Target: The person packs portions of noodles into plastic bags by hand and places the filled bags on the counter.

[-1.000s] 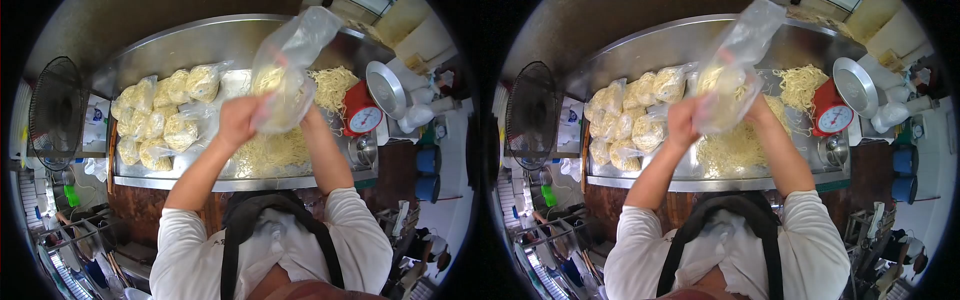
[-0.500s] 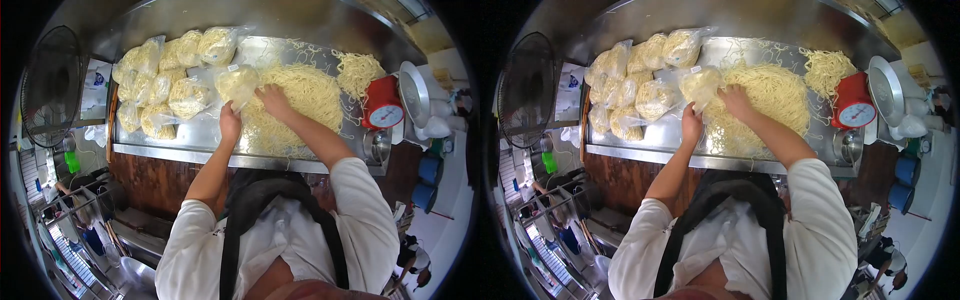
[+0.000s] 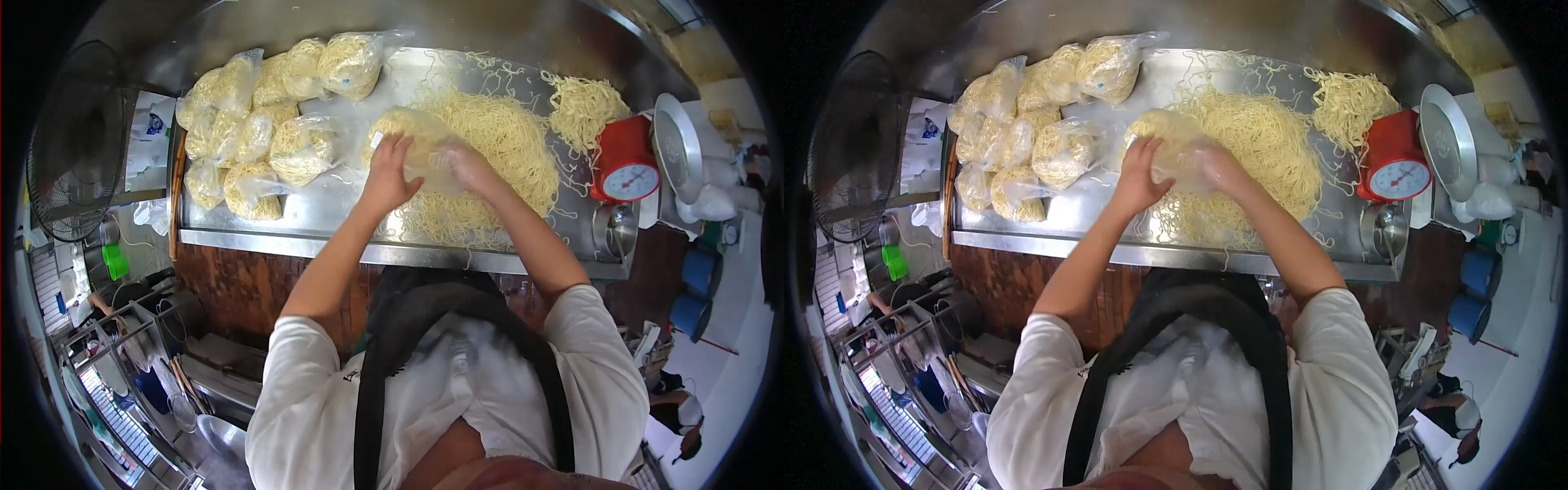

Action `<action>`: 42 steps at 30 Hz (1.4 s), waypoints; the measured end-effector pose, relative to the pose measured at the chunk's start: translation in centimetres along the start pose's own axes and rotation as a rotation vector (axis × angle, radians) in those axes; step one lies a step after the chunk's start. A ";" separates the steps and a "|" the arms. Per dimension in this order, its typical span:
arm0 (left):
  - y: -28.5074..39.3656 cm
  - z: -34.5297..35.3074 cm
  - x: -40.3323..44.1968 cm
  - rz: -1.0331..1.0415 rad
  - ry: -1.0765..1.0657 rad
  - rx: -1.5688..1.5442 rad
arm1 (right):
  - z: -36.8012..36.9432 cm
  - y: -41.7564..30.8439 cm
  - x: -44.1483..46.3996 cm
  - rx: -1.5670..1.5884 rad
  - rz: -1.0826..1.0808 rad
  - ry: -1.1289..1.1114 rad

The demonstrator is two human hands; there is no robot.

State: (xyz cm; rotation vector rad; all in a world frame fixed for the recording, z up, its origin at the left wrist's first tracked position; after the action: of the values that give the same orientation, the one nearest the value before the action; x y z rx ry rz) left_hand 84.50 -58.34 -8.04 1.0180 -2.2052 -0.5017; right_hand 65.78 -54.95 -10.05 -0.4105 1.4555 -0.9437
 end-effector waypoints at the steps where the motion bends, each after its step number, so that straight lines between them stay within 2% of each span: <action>1: 0.0 1.0 0.7 0.102 -0.005 0.100 | -1.7 2.0 1.2 -0.063 -0.057 -0.003; 2: 0.0 2.1 1.5 0.204 -0.001 0.199 | -2.6 3.3 1.8 -0.125 -0.114 -0.005; 3: -1.7 5.0 1.0 0.264 -0.024 0.242 | -2.5 3.1 1.2 -0.564 -0.445 0.089; 5: -3.8 7.7 1.4 0.214 -0.162 0.250 | -1.5 2.6 -0.9 -1.454 -1.102 0.271; 7: -5.2 7.7 2.6 0.017 -0.401 0.183 | -0.8 1.9 -0.8 -1.373 -1.097 0.382; 11: -3.2 0.1 4.5 -0.077 -0.279 -0.030 | -0.3 0.4 1.3 -1.313 -1.085 0.447; 14: -0.6 -6.3 6.2 -0.183 -0.297 -0.104 | -1.2 -1.6 3.1 -1.191 -0.892 0.397; 16: 1.6 -10.8 6.7 -0.108 -0.271 -0.014 | -2.9 -1.4 4.2 -1.117 -0.978 0.477; 19: 4.3 -15.6 6.4 -0.292 -0.377 0.034 | -5.6 -1.4 4.8 -1.120 -1.025 0.563; 22: 6.5 -18.1 6.0 -0.305 -0.368 -0.013 | -7.7 -2.4 5.4 -1.158 -0.944 0.572; 25: 6.0 -20.3 4.9 -0.369 -0.254 -0.016 | -12.4 -1.0 9.4 -0.957 -1.055 0.700; 27: 6.4 -21.6 4.8 -0.330 -0.209 -0.034 | -15.9 -2.0 10.7 -1.499 -0.604 0.740; 29: 6.9 -21.5 4.0 -0.241 -0.122 -0.098 | -20.3 -1.9 12.0 -1.340 -0.671 0.755; 30: 6.2 -20.6 3.0 -0.175 -0.059 -0.115 | -23.2 -2.2 13.9 -1.455 -0.630 0.642; 32: 3.7 -17.6 1.5 -0.012 -0.048 0.045 | -27.0 -2.3 17.4 -1.666 -0.535 0.406; 34: 0.8 -13.0 -0.7 0.094 -0.046 0.168 | -24.9 -4.8 15.8 -1.727 -0.470 0.216; 36: -2.7 -6.8 -4.1 0.074 -0.019 0.296 | -17.1 -10.6 8.1 -1.611 -0.404 0.290; 38: -5.2 -1.7 -7.6 -0.015 0.011 0.464 | -8.5 -10.4 2.5 -1.619 -0.599 0.330; 39: -4.0 -1.4 -8.1 -0.073 0.049 0.451 | -5.4 -7.9 2.0 -1.728 -0.609 0.190; 40: -2.3 -1.7 -8.5 -0.128 0.089 0.442 | -2.0 -5.8 -0.1 -1.883 -0.724 0.067; 42: 1.2 -2.5 -9.3 -0.247 0.119 0.333 | 0.5 0.6 0.7 -1.611 -1.130 -0.082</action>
State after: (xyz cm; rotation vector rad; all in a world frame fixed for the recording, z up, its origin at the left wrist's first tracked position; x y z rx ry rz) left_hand 90.14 -50.55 -9.27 1.4675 -2.1091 -0.1730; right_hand 66.35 -55.22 -10.90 -2.5731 1.5961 -0.2711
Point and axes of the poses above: each hand's wrist, its own x-axis towards the middle knuckle, its own z-axis out of the palm, y = z × x, the point moved 2 cm from there along x, towards the middle knuckle, and after that the axes turned 11 degrees about y, right-handed, at the moved point
